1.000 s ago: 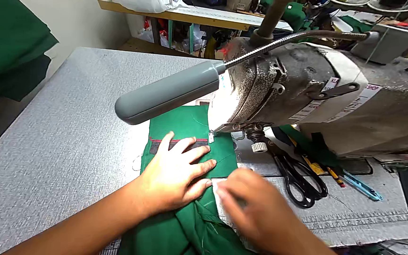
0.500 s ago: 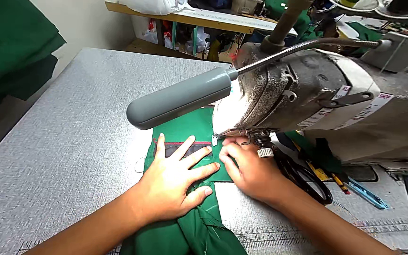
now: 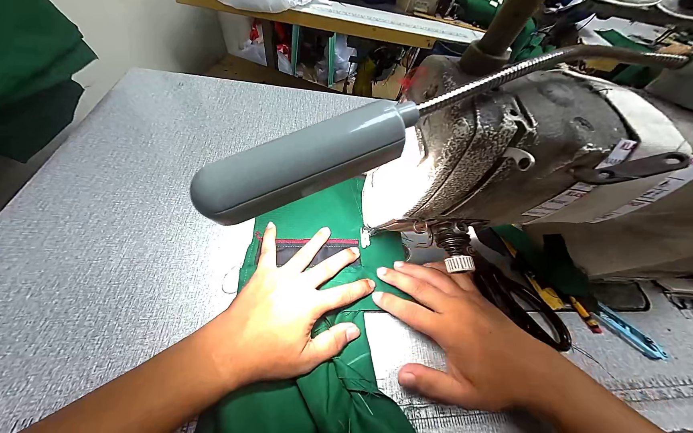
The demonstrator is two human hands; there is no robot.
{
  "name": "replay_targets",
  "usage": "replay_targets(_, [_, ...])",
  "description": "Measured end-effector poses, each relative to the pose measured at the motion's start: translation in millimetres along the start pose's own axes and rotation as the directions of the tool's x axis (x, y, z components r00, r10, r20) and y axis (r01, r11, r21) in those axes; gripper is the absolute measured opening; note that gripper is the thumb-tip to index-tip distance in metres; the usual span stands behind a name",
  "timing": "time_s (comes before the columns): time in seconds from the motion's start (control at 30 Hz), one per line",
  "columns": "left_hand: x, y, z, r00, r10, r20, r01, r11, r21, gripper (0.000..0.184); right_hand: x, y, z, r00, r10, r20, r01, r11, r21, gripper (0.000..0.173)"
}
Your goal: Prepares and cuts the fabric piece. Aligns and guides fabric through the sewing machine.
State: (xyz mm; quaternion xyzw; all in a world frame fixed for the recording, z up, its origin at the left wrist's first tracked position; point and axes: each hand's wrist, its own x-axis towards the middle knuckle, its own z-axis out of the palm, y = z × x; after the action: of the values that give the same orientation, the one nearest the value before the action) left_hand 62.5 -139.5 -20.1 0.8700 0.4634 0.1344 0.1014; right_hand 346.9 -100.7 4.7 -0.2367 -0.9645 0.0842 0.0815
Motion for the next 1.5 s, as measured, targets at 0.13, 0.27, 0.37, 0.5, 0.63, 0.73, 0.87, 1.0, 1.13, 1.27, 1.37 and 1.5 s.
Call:
replay_targets(0.13, [2.5, -1.9, -1.1, 1.000, -0.004, 0.008, 0.004, 1.000, 0.022, 0.052, 1.0, 8.3, 1.8, 0.999, -0.030, -0.012, 0.030, 1.000, -0.009, 0.072])
replay_targets(0.27, [12.4, -10.9, -2.8, 1.000, -0.009, 0.003, 0.009, 1.000, 0.027, 0.052, 9.8, 20.8, 5.1, 1.000, -0.018, -0.014, 0.018, 1.000, 0.009, 0.069])
replay_targets(0.37, [21.8, -19.3, -7.0, 0.999, -0.013, 0.030, 0.012, 0.999, 0.045, 0.052, 16.2, 26.0, 5.8, 1.000, 0.015, -0.014, -0.015, 1.000, 0.026, 0.069])
replay_targets(0.5, [24.9, -21.9, -9.2, 0.999, -0.013, 0.035, 0.011, 0.999, 0.036, 0.051, 18.4, 23.2, 5.7, 0.999, 0.029, -0.018, -0.029, 1.000, 0.012, 0.072])
replay_targets(0.63, [20.9, -25.7, -6.5, 0.999, 0.052, -0.011, -0.052, 0.999, 0.008, 0.047, 15.5, 21.6, 7.5, 1.000, 0.008, -0.017, -0.008, 1.000, 0.000, 0.071])
replay_targets(0.73, [20.4, -26.1, -6.3, 0.998, 0.058, 0.001, -0.058, 0.998, 0.013, 0.047, 15.3, 25.3, 7.2, 1.000, 0.016, 0.000, -0.016, 0.999, 0.032, 0.068])
replay_targets(0.87, [26.1, -30.5, -7.2, 0.998, 0.061, -0.007, -0.061, 0.998, -0.009, 0.046, 20.1, 32.5, 7.7, 1.000, 0.024, 0.006, -0.025, 0.998, 0.058, 0.069])
replay_targets(1.0, [34.1, -37.2, -7.9, 0.997, 0.058, -0.054, -0.061, 0.997, -0.046, 0.051, 27.5, 36.8, 9.3, 0.997, 0.070, 0.042, -0.073, 0.993, 0.088, 0.070])
replay_targets(1.13, [35.9, -35.7, -9.3, 0.998, 0.033, -0.062, -0.035, 0.999, -0.034, 0.060, 4.9, 16.4, -6.5, 0.981, 0.143, -0.129, -0.153, 0.986, -0.069, 0.067])
replay_targets(1.27, [36.6, -35.0, -9.3, 0.998, 0.030, -0.049, -0.030, 0.999, -0.010, 0.060, -90.0, 14.9, -18.5, 0.748, 0.349, -0.565, -0.470, 0.879, -0.079, 0.041])
replay_targets(1.37, [36.7, -35.1, -8.9, 0.999, 0.021, -0.030, -0.021, 1.000, -0.015, 0.061, -157.3, 39.7, -22.9, 0.613, 0.470, -0.635, -0.681, 0.721, -0.123, 0.057])
replay_targets(1.5, [38.2, -36.1, -10.1, 1.000, 0.019, -0.024, -0.019, 1.000, -0.008, 0.063, -184.9, 56.8, -20.1, 0.730, 0.454, -0.512, -0.616, 0.760, -0.205, 0.074])
